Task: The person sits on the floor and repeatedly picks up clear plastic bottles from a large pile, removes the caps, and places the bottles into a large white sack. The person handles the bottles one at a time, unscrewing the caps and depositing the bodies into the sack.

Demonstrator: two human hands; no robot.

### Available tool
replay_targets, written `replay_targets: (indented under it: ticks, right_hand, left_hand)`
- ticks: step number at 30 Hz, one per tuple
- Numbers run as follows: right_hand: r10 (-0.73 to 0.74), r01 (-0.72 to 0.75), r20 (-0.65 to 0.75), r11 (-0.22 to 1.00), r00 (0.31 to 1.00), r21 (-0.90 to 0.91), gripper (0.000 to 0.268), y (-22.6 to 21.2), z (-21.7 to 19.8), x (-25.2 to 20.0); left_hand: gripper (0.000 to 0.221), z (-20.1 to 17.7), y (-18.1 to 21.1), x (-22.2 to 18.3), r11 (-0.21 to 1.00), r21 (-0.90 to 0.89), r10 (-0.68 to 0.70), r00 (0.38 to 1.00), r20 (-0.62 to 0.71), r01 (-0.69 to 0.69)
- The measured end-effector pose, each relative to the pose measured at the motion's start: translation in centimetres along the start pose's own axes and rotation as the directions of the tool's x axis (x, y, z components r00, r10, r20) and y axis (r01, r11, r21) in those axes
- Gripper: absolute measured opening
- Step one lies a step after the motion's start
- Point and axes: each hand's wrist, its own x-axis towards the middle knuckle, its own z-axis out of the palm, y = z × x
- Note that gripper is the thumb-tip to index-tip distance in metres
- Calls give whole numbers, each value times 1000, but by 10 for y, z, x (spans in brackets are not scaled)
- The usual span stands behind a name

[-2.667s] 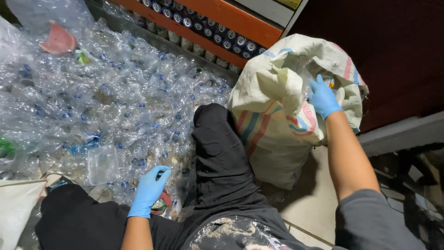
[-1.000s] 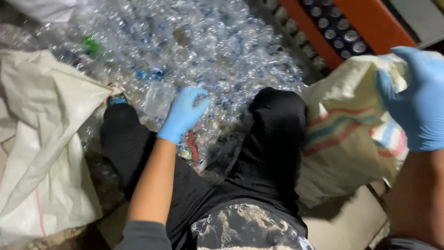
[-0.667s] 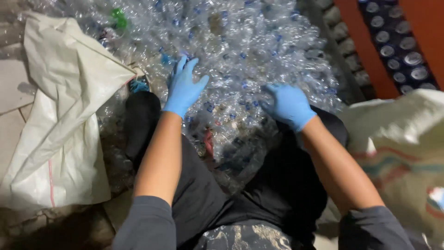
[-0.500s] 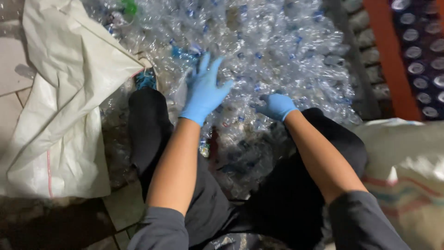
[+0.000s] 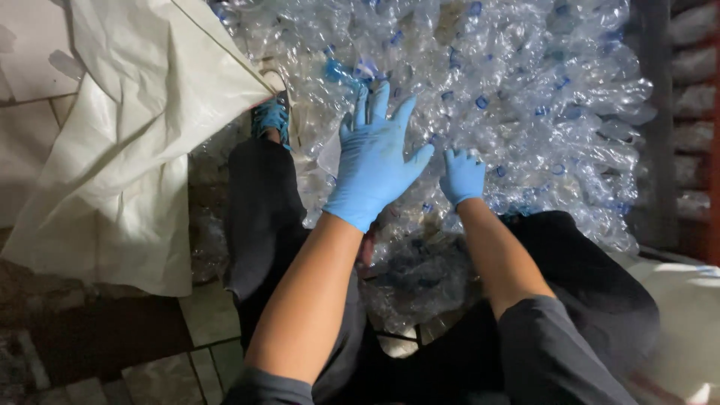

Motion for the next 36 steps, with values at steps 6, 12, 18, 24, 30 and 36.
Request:
replay_targets:
  ticks: [6,12,18,24,30,36]
  right_hand:
    - [-128,50,218,943,967,330,65,47,-59,13]
    - [-360,-30,244,509,901,860,43,39,-259,-92]
    - [-459,314,75,708,885,633,72,57,-241,-113]
    - [-591,596,-95,801,801,49,58,54,-241,-113]
    - [-660,642,-451,735,601,-219,39,59,-236,-113]
    - [-656,658,-510,723,557,-211,36,56,-249,-121]
  left_hand:
    - [85,12,2,-4,992,100,76,995,64,-82]
    - [92,29,12,-15,922,268,247,957,151,-280]
    - [27,62,-7,-11,917,197,333,938,99,-347]
    - [55,32,14,-26,967,-152,249,896,369,-206]
    - [51,66,-8,-28,426,-811,249,810,531,401]
    - [50,73,-11,-31,341,-831,217,823,524,439]
